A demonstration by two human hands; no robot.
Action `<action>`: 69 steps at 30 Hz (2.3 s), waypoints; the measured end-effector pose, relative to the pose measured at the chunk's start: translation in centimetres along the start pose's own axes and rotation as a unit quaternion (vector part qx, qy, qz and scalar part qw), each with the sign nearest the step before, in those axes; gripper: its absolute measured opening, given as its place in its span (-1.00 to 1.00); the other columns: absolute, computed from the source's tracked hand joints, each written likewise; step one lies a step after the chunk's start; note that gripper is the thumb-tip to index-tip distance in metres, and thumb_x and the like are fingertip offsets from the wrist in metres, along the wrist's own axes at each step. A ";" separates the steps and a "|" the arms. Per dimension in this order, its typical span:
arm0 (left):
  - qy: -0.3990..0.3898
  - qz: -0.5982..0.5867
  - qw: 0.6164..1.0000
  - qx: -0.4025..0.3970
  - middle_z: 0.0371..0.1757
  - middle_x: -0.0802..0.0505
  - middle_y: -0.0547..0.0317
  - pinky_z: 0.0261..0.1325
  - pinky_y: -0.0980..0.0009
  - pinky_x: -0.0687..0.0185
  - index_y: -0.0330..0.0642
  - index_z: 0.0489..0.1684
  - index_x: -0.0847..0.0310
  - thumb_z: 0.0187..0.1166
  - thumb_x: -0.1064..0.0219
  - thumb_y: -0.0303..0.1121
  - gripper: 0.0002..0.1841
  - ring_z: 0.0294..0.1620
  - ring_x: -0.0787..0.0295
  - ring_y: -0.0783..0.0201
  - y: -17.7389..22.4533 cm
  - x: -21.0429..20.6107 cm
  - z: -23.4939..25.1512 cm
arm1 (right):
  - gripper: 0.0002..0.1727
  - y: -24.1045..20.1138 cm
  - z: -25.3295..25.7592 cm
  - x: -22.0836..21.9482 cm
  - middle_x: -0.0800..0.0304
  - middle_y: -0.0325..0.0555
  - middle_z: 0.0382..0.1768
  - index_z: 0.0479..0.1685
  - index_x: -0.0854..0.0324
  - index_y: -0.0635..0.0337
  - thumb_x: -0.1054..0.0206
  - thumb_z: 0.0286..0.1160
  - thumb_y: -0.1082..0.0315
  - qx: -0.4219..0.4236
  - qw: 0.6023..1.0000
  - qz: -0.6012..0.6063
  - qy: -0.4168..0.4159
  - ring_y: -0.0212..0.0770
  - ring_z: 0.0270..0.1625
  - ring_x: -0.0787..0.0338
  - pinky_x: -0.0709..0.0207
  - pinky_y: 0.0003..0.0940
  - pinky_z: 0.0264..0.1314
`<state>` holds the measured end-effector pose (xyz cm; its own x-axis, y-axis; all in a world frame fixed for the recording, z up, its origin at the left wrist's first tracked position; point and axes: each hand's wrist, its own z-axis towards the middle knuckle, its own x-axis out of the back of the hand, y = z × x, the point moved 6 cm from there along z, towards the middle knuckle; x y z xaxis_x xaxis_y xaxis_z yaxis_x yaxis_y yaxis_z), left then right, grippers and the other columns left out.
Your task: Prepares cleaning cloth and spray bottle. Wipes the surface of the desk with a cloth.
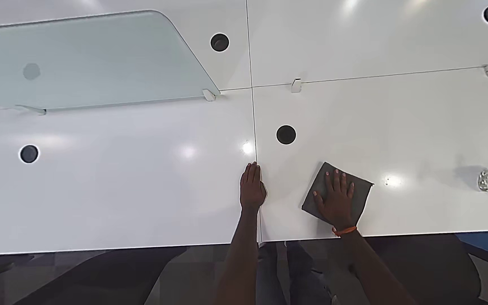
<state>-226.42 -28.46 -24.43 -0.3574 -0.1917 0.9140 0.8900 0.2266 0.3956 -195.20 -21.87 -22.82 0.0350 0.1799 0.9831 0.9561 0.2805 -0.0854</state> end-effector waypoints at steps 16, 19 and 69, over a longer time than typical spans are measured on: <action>0.001 -0.006 0.999 -0.032 0.77 -0.43 0.00 0.85 0.04 -0.02 -0.21 0.64 -0.44 0.60 0.11 -0.38 -0.42 0.86 -0.13 0.01 -0.2 0.0 0.2 | -0.15 -11.4 -13.9 -3.3 -0.19 -0.17 0.85 0.79 -0.27 -0.44 0.04 0.50 -0.52 0.045 0.997 0.069 -0.010 0.13 0.87 -0.11 0.09 0.53 0.74; -0.010 0.004 1.000 -0.024 0.77 -0.42 -0.01 0.84 0.03 -0.02 -0.24 0.63 -0.43 0.58 0.10 -0.37 -0.42 0.85 -0.14 -0.01 -0.1 0.1 -0.2 | -0.07 -1.5 -16.0 -3.1 -0.18 0.00 0.84 0.81 -0.26 -0.35 0.11 0.43 -0.56 -0.074 0.996 0.037 0.022 0.21 0.88 -0.07 0.17 0.54 0.75; -0.026 0.058 0.995 0.078 0.81 -0.31 -0.20 0.83 -0.12 0.06 -0.38 0.76 -0.18 0.59 0.13 -0.21 -0.30 0.88 -0.05 -0.13 9.7 -4.8 14.5 | -0.17 -6.4 32.5 5.5 0.14 -0.21 0.93 0.89 -0.07 -0.36 0.13 0.55 -0.33 0.059 0.996 0.062 0.032 0.04 0.96 0.27 0.39 0.48 0.80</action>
<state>-220.19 -11.53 -23.72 -0.2718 -0.1073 0.9563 0.8731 0.3905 0.2920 -210.56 7.97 -22.15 0.1736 0.1608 0.9716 0.9023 0.3695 -0.2224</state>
